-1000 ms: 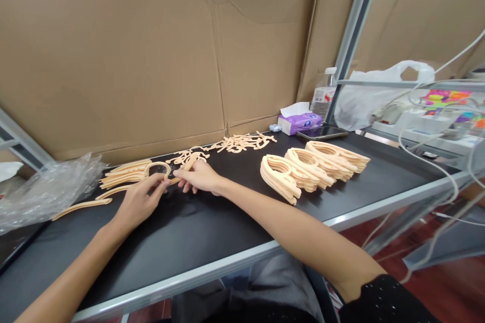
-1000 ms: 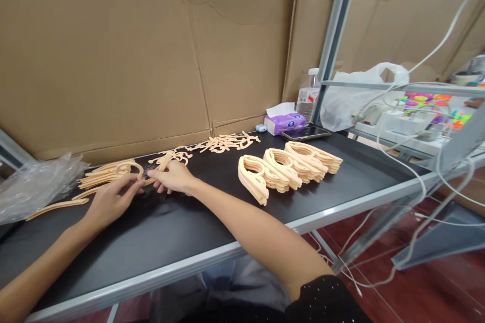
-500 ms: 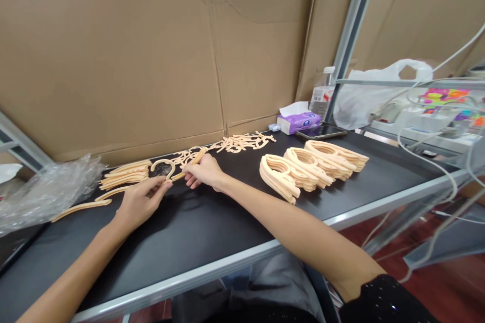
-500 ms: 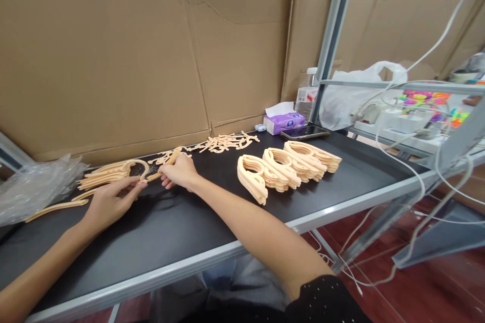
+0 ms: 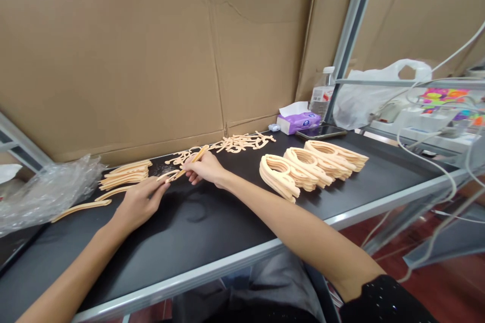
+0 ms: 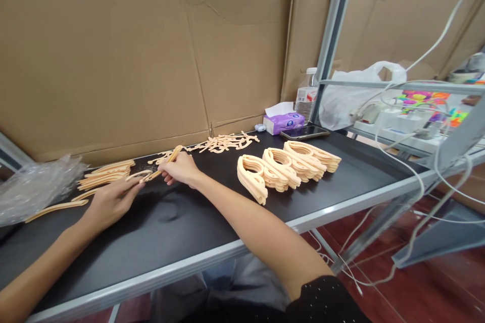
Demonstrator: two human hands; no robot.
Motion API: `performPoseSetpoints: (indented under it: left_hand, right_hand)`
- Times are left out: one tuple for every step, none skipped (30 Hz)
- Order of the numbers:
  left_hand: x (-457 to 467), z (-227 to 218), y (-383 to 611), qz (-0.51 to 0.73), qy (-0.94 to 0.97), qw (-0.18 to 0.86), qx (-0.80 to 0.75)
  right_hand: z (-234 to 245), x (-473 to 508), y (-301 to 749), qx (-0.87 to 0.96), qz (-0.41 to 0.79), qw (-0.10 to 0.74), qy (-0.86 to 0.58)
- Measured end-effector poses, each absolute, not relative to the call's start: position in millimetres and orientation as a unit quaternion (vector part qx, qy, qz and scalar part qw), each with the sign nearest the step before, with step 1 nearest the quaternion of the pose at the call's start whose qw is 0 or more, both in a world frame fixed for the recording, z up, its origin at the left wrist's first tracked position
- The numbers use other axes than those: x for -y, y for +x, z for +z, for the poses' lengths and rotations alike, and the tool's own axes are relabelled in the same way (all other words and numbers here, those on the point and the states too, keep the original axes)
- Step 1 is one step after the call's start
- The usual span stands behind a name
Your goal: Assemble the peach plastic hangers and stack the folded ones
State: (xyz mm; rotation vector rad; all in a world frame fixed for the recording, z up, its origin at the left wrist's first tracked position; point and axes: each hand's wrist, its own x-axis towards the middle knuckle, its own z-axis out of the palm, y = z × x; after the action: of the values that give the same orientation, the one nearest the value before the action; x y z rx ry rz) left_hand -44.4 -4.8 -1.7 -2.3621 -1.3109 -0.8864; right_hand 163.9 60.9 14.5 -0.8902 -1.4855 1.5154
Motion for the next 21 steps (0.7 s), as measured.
performPoseSetpoints:
  left_hand:
    - [4,-2,-46,-0.301,-0.829,0.155,0.445]
    - [3,-1,-47,-0.292,-0.835,0.163,0.436]
    - [2,-1,-49,-0.282,-0.841,0.172,0.428]
    - [1,-1,-51,-0.272,-0.846,0.184,0.421]
    - [0,-1,-53,-0.261,-0.849,0.198,0.414]
    - [0,-1,-54,-0.251,-0.852,0.213,0.407]
    - [-1,-1,-56,-0.241,-0.854,0.229,0.399]
    - [-1,0,-57,-0.232,-0.856,0.244,0.392]
    - [-1,0,-58,-0.224,-0.857,0.256,0.387]
    - [-1,1,-59,-0.218,-0.857,0.264,0.385]
    - [0,2,-59,-0.213,-0.857,0.270,0.385]
    - [1,2,-59,-0.208,-0.855,0.274,0.387]
    - [1,3,-59,-0.205,-0.854,0.277,0.390]
    - [1,3,-58,-0.204,-0.852,0.277,0.395]
    - [1,3,-58,-0.204,-0.850,0.276,0.399]
    - [1,2,-58,-0.207,-0.849,0.273,0.402]
    - [1,1,-58,-0.211,-0.849,0.268,0.403]
    - [0,1,-59,-0.215,-0.850,0.263,0.403]
    - [0,0,-59,-0.219,-0.851,0.258,0.402]
    - [0,0,-59,-0.221,-0.853,0.255,0.398]
    - [0,-1,-59,-0.221,-0.855,0.254,0.393]
  right_hand:
    - [14,-61,164,0.594,0.599,0.407,-0.349]
    - [14,-62,165,0.600,0.597,0.407,-0.344]
    - [14,-62,165,0.606,0.592,0.408,-0.340]
    - [14,-62,166,0.613,0.585,0.410,-0.337]
    - [14,-62,166,0.620,0.577,0.414,-0.333]
    - [14,-62,167,0.627,0.569,0.417,-0.331]
    - [13,-62,167,0.633,0.561,0.421,-0.328]
    - [13,-63,167,0.638,0.554,0.424,-0.326]
    - [12,-63,166,0.643,0.548,0.427,-0.323]
    - [10,-64,166,0.647,0.543,0.431,-0.318]
    - [9,-65,165,0.651,0.537,0.435,-0.313]
    - [7,-66,164,0.654,0.532,0.441,-0.307]
    - [5,-67,164,0.657,0.527,0.448,-0.301]
    - [4,-68,163,0.659,0.523,0.453,-0.295]
    - [2,-68,162,0.660,0.520,0.458,-0.290]
    - [1,-69,162,0.661,0.517,0.462,-0.286]
    - [0,-70,161,0.662,0.515,0.465,-0.283]
    - [0,-70,160,0.662,0.514,0.468,-0.281]
    - [-1,-71,159,0.662,0.512,0.471,-0.278]
    - [-1,-71,159,0.662,0.511,0.475,-0.274]
    - [-2,-71,158,0.664,0.508,0.477,-0.270]
